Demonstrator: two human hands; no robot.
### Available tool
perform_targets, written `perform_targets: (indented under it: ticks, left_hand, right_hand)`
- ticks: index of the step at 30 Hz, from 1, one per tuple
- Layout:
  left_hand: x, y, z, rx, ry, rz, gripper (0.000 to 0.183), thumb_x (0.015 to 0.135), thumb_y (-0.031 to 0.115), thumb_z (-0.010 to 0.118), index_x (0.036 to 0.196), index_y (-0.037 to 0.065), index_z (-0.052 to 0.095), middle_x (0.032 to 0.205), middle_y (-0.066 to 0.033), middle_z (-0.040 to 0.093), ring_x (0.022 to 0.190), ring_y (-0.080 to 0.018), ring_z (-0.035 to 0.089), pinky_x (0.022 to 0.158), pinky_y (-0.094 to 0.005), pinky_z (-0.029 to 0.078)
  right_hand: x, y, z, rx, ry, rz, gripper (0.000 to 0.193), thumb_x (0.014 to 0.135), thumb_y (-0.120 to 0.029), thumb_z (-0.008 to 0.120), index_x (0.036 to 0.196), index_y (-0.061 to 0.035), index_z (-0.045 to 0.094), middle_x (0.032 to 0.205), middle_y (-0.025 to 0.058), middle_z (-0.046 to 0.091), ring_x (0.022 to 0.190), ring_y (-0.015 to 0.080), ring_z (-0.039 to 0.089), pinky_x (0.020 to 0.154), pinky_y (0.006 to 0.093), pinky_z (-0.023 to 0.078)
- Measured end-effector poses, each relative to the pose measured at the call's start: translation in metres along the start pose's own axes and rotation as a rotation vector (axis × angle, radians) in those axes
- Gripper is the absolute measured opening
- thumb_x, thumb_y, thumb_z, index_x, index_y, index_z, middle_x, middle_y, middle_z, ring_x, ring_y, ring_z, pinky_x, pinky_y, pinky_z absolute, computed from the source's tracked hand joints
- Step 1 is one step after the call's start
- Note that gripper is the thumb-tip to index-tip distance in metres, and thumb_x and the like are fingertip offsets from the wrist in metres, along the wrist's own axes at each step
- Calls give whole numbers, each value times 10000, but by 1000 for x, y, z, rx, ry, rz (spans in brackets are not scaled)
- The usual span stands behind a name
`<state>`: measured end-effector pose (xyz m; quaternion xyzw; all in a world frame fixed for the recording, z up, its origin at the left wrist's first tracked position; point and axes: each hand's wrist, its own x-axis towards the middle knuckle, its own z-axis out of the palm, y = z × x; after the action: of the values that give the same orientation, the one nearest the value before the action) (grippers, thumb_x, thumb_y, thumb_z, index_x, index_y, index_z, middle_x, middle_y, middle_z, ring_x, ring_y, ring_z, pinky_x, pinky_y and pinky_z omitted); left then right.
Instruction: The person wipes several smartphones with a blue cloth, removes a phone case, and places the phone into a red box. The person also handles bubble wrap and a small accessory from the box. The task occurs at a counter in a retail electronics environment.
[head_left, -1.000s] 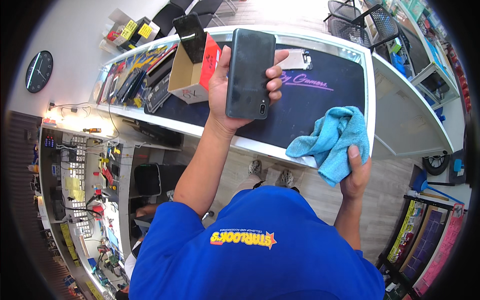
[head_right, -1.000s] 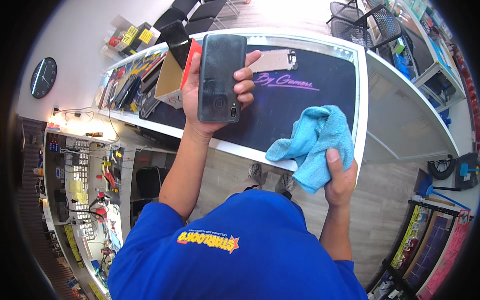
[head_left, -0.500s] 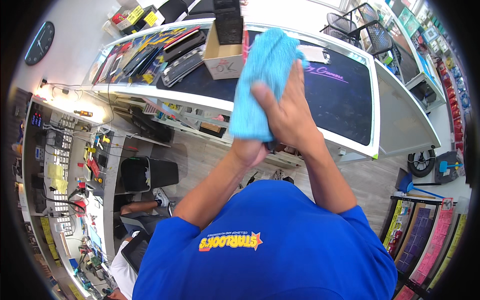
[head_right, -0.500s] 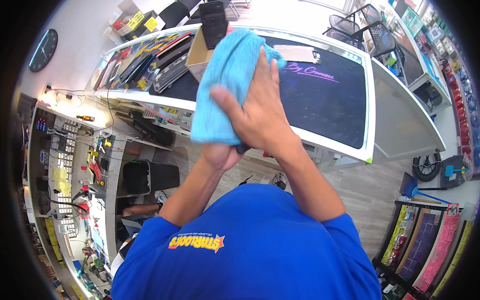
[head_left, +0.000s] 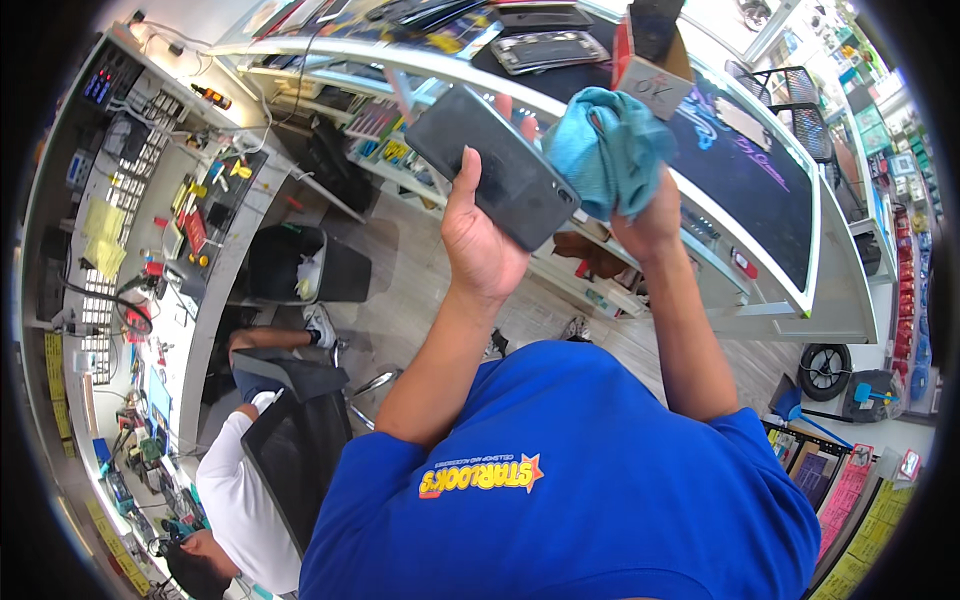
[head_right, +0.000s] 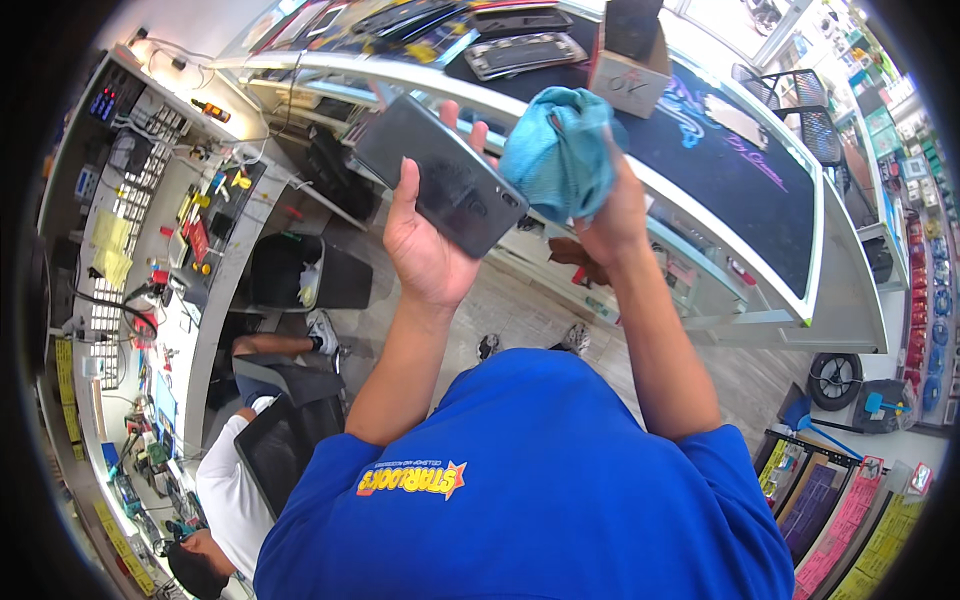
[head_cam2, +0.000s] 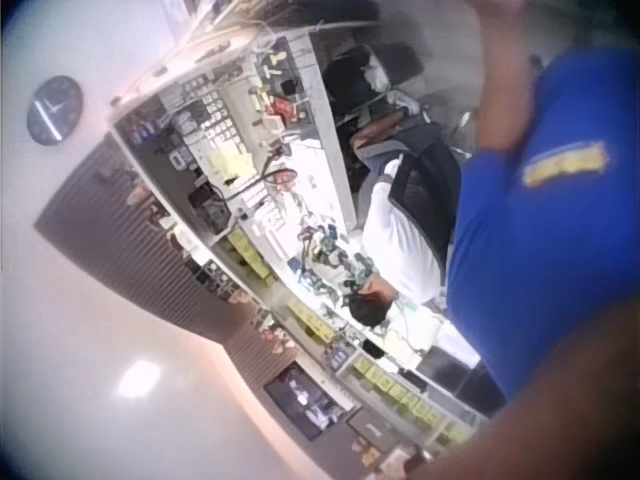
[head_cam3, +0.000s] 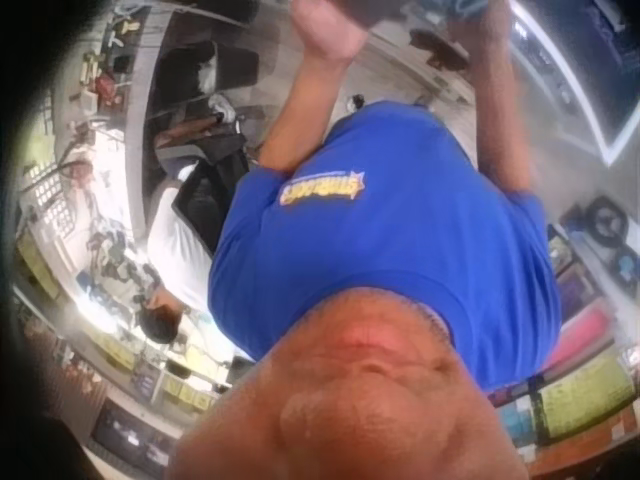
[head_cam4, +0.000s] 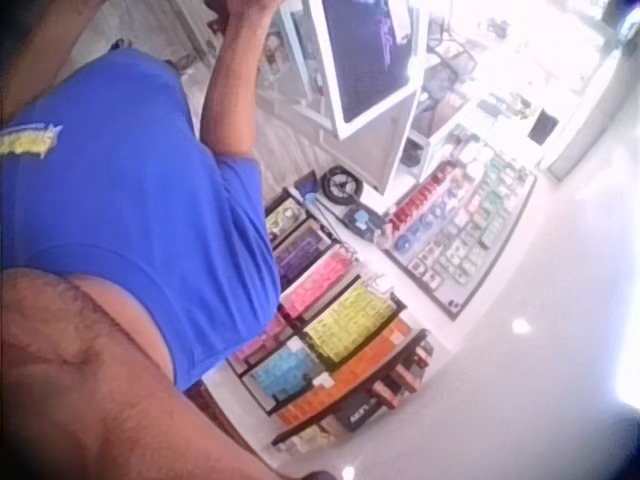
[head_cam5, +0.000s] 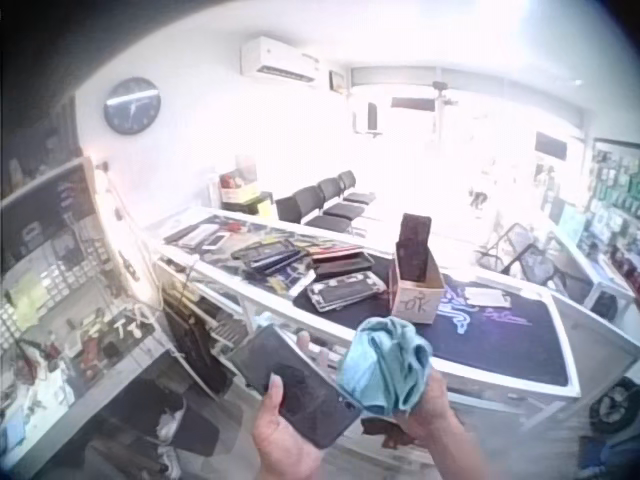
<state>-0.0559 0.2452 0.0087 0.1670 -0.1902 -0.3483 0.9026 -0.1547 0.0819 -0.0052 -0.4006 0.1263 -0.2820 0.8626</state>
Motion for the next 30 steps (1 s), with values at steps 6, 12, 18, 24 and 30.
perform_targets:
  ticks: [6, 12, 18, 24, 30]
  left_hand:
    - [-16, 38, -52, 258, -9, 186, 712, 1157, 470, 484, 1721, 112, 240, 1720, -54, 381, 1524, -199, 419, 1267, -445, 355]
    - [-61, 107, -91, 953, 170, 430, 883, 1053, 460, 690, 1708, 56, 257, 1728, -94, 349, 1563, -257, 359, 1294, -451, 266]
    - [-82, 132, -82, 2265, -103, 282, 1111, 818, 379, 903, 1691, 71, 289, 1508, -193, 463, 1472, -390, 410, 1273, -542, 235]
    - [-69, 136, -94, 1929, 88, 226, 1076, 776, 146, 856, 1703, 198, 311, 1082, -165, 520, 988, -378, 572, 895, -503, 476]
    - [-81, 139, -116, 2056, 286, 203, 1090, 802, 172, 865, 1723, 196, 283, 1075, -181, 537, 985, -373, 579, 883, -499, 473]
  right_hand:
    - [-26, 59, 75, -313, -184, 220, 586, 1061, -349, 695, 1516, -9, 549, 1361, 106, 670, 1179, 168, 678, 1024, 358, 578]
    - [8, 42, 108, -750, -300, 299, 459, 982, -401, 823, 1227, -20, 748, 1010, 42, 784, 850, 113, 723, 809, 285, 580]
    - [45, 46, 130, -1361, -443, 217, 610, 939, -614, 787, 1026, -11, 786, 784, 36, 743, 656, 134, 686, 644, 299, 547]
    - [77, 61, 112, -715, -182, 268, 600, 1042, -579, 673, 1225, -9, 702, 984, 60, 742, 826, 123, 716, 708, 267, 564]
    - [66, 40, 72, -249, -45, 142, 468, 1136, -455, 554, 1255, -23, 691, 1071, 92, 775, 875, 160, 769, 778, 310, 645]
